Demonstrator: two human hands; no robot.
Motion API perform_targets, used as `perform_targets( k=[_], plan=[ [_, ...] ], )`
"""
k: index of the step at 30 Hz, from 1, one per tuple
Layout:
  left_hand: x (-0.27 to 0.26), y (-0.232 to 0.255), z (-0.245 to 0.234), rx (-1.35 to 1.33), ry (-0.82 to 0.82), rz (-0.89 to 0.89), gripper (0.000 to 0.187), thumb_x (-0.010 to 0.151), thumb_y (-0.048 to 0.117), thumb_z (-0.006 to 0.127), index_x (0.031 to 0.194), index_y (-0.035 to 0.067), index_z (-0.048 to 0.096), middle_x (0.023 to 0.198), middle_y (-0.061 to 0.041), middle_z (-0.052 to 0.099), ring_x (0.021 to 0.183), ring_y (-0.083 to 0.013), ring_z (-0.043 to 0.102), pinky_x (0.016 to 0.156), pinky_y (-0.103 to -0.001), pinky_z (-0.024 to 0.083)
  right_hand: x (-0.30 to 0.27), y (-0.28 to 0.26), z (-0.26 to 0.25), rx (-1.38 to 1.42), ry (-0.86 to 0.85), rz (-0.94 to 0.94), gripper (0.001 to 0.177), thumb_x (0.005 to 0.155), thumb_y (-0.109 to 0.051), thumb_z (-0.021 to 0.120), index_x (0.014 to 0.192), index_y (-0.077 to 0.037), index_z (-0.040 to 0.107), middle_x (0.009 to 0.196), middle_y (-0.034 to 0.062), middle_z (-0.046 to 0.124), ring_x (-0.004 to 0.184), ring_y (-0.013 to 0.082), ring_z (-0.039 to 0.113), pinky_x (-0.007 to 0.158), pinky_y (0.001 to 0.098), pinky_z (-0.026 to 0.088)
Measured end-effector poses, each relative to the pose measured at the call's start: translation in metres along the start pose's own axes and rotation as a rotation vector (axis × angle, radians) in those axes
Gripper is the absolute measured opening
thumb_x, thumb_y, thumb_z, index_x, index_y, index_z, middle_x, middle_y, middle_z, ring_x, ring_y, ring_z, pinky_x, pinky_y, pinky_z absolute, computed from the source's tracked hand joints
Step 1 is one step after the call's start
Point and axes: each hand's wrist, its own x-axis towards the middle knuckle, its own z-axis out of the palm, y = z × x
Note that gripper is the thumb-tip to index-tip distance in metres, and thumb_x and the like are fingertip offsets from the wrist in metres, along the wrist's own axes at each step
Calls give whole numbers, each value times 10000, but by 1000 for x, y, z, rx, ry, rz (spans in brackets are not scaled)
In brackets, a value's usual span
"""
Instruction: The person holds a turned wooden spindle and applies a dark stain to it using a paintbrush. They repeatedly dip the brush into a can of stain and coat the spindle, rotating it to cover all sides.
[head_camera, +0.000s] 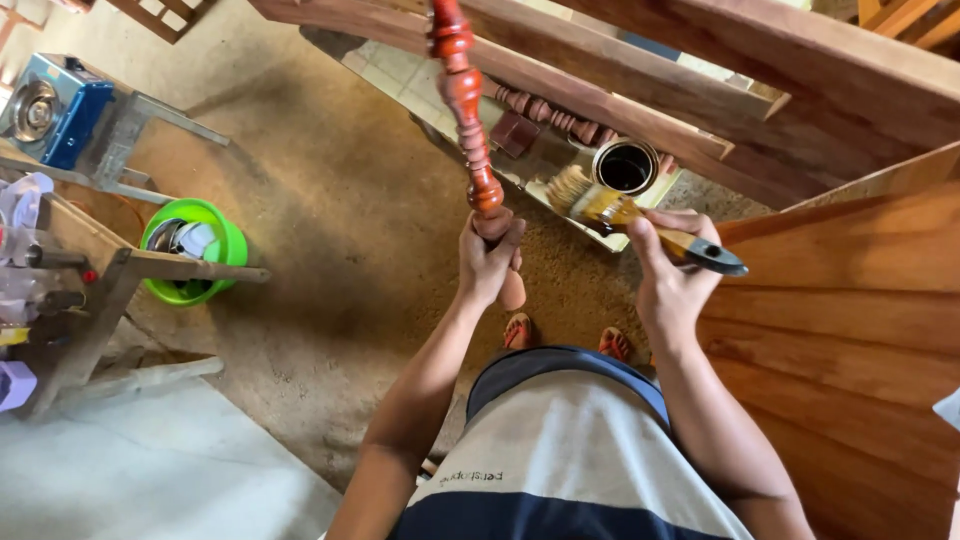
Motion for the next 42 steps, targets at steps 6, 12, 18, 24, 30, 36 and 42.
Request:
perform_targets(
  k=[6, 12, 18, 24, 30, 36, 42],
  plan=[
    [-3, -57, -7, 76, 34, -66, 345, 729, -178, 656, 992, 32, 581, 523, -69, 513, 369, -181, 575, 419, -318, 496, -26, -34, 35, -373, -257, -299, 145, 912, -129, 842, 833, -51, 748, 818, 183, 714, 717, 369, 699, 638, 429, 499],
    [1, -23, 3, 62, 83, -25, 296, 850, 5, 740, 667, 94, 525, 393, -74, 505, 329, -182, 579, 359, -279, 461, -18, -28, 25, -179, -214, -230, 204, 945, -102, 826, 947, 67, 710, 842, 180, 687, 734, 183, 627, 685, 321, 469],
    [-13, -77, -15, 221, 79, 73, 283, 569, -81, 782, 819, 13, 689, 568, -30, 525, 552, -132, 512, 606, -324, 524, -22, -39, 29, -333, -269, -308, 221, 910, -173, 800, 806, 0, 709, 726, 198, 669, 683, 371, 683, 639, 414, 492],
    [-3, -128, -26, 1428, 653, 432, 656, 707, 784, 617, 1048, 226, 675, 769, -18, 652, 604, -263, 650, 591, -467, 573, -31, -55, 35, -182, -339, -252, 195, 779, -168, 911, 834, -55, 761, 801, 130, 763, 675, 303, 744, 634, 309, 524],
    [-11, -7, 20, 207, 210, -130, 205, 608, -141, 686, 696, 3, 569, 587, -5, 514, 555, -179, 497, 614, -310, 472, -35, -67, 24, -362, -318, -222, 110, 900, -152, 803, 871, -72, 732, 761, 119, 683, 665, 285, 691, 640, 312, 502],
    [-4, -83, -25, 318, 195, 110, 193, 806, 101, 806, 826, 49, 621, 648, -75, 594, 611, -148, 538, 588, -353, 475, 10, -11, -3, -303, -86, -213, 185, 976, -98, 834, 939, 14, 691, 890, 168, 707, 807, 213, 632, 774, 331, 463],
    [-14, -77, -16, 341, 154, 143, 207, 775, 115, 846, 787, 108, 640, 582, -19, 552, 576, -74, 514, 560, -269, 477, -2, -14, 1, -145, -16, -176, 287, 982, -125, 856, 950, 47, 629, 957, 198, 671, 907, 246, 660, 836, 335, 472]
  ],
)
